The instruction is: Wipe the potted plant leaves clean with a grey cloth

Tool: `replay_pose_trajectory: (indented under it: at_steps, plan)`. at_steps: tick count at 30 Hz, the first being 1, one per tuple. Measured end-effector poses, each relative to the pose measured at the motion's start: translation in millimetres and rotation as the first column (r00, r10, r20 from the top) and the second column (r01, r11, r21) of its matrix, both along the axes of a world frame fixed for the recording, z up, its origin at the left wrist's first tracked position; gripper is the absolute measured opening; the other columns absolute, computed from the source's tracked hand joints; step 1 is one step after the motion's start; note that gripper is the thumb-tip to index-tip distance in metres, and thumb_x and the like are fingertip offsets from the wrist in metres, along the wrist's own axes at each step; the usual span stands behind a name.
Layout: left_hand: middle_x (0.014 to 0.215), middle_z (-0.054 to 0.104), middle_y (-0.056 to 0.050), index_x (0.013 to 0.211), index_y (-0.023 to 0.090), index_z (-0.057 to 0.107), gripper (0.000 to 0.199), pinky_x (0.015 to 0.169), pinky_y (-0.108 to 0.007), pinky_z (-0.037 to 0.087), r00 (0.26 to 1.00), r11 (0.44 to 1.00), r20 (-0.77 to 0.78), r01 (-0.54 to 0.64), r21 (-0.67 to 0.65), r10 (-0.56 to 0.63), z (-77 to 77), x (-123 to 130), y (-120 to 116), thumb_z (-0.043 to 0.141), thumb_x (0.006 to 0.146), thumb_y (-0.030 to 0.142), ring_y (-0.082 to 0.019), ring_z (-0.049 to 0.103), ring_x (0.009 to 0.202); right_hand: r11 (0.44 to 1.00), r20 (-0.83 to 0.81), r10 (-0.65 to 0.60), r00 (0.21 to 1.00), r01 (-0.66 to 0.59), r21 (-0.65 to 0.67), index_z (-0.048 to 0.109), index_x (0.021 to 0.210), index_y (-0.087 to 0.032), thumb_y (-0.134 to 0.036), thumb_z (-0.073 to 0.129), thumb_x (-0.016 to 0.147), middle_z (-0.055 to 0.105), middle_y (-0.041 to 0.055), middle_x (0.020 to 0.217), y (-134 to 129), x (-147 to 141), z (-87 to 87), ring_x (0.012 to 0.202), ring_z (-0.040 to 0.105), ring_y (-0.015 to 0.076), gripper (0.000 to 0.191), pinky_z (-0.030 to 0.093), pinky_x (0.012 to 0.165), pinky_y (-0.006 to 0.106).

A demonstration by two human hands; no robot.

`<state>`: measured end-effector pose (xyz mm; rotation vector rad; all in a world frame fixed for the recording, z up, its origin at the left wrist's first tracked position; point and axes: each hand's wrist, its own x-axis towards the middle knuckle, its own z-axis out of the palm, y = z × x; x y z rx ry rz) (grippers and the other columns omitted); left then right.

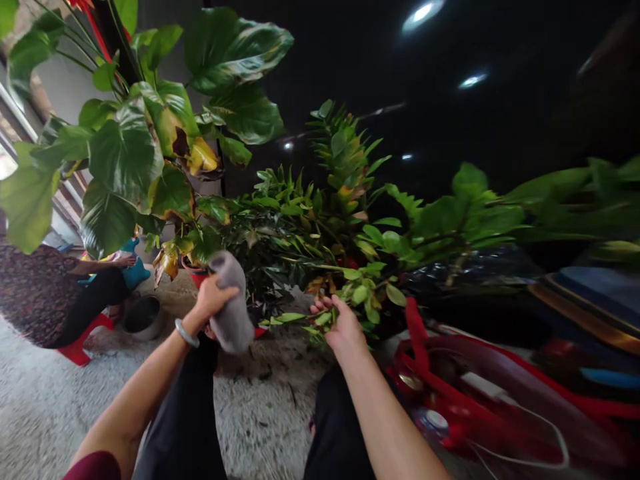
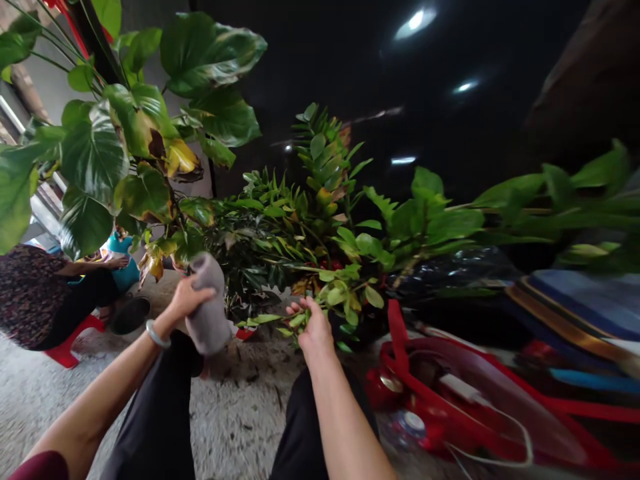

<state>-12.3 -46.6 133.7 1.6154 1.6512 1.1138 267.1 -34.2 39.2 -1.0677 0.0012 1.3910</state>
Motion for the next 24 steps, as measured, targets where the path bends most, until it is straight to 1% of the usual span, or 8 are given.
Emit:
replay_pose_trajectory:
  at_steps: [3,6,10,12,14,18,20,24]
  plan:
    - [0.07,0.069,-0.002,0.082,0.018,0.076,0.028,0.066,-0.033,0.051,0.979,0.966,0.067,0.2,-0.164,-0.192,-19.9,-6,-32,0.081,0.06,0.035,-0.024,0.063,0.071,1.0,0.001,-0.004,1.0,0.004,0.006,0.058,0.076,-0.021,-0.024,0.054,0.095,0.067,-0.0022,0.056,-1,2,-2.9,0.042,0.063,0.014,0.019,0.049,0.04,0.025]
    - [0.079,0.072,-0.002,0.095,0.017,0.076,0.042,0.066,-0.031,0.052,0.977,0.993,0.193,0.1,-0.057,-0.088,17.2,-22,-40,0.083,0.06,0.04,-0.023,0.065,0.073,1.0,0.0,0.004,1.0,-0.004,0.023,0.059,0.076,-0.021,-0.026,0.056,0.094,0.068,-0.0018,0.057,0,6,-5.7,0.043,0.064,0.0142,0.019,0.049,0.04,0.024]
    - [0.092,0.074,-0.006,0.103,0.018,0.075,0.047,0.072,-0.03,0.053,0.964,0.939,0.206,-0.222,0.262,0.171,69.3,-39,0,0.082,0.063,0.041,-0.024,0.067,0.084,1.0,-0.022,0.017,1.0,-0.017,0.013,0.057,0.074,-0.022,-0.025,0.055,0.095,0.067,-0.0023,0.056,3,6,-5.5,0.042,0.064,0.0143,0.021,0.051,0.041,0.025]
    - [0.092,0.075,-0.007,0.1,0.017,0.075,0.044,0.074,-0.031,0.053,0.955,0.927,0.208,-0.262,0.27,0.209,61.1,-39,21,0.081,0.062,0.04,-0.025,0.067,0.085,0.999,-0.02,0.026,0.999,-0.026,0.022,0.056,0.074,-0.022,-0.027,0.058,0.093,0.067,-0.0026,0.056,4,4,-5.3,0.042,0.064,0.0146,0.02,0.051,0.041,0.025]
    - [0.086,0.074,-0.006,0.093,0.016,0.075,0.04,0.072,-0.032,0.052,0.969,0.972,0.186,-0.188,0.143,0.16,30.5,-34,26,0.08,0.059,0.037,-0.024,0.067,0.08,0.999,-0.008,0.015,1.0,-0.015,0.032,0.057,0.075,-0.022,-0.029,0.061,0.091,0.067,-0.0027,0.056,4,2,-5.7,0.042,0.063,0.015,0.018,0.051,0.042,0.026]
    - [0.069,0.071,-0.002,0.078,0.018,0.075,0.026,0.065,-0.032,0.05,0.988,0.979,0.146,0.068,-0.195,-0.039,-29.8,-30,-12,0.08,0.056,0.031,-0.023,0.064,0.068,1.0,0.015,-0.023,1.0,0.023,0.022,0.06,0.078,-0.021,-0.027,0.059,0.092,0.068,-0.0011,0.057,1,4,-6.5,0.043,0.064,0.016,0.015,0.05,0.041,0.027]
    - [0.067,0.069,-0.002,0.078,0.017,0.074,0.028,0.061,-0.031,0.049,0.978,0.968,0.203,0.093,-0.234,-0.044,-27.9,-37,-35,0.081,0.057,0.034,-0.022,0.063,0.063,0.999,0.014,-0.017,1.0,0.016,0.034,0.061,0.078,-0.02,-0.025,0.058,0.092,0.068,-0.0005,0.057,-1,7,-6.0,0.043,0.064,0.016,0.016,0.051,0.041,0.027]
    - [0.077,0.072,-0.003,0.093,0.015,0.074,0.044,0.062,-0.029,0.051,0.966,0.993,0.235,-0.116,0.014,0.11,30.7,-51,-32,0.085,0.058,0.041,-0.022,0.065,0.07,0.999,-0.008,-0.007,1.0,0.007,0.048,0.06,0.077,-0.02,-0.025,0.057,0.093,0.068,-0.0007,0.057,-1,10,-3.7,0.044,0.065,0.0154,0.017,0.05,0.04,0.025]
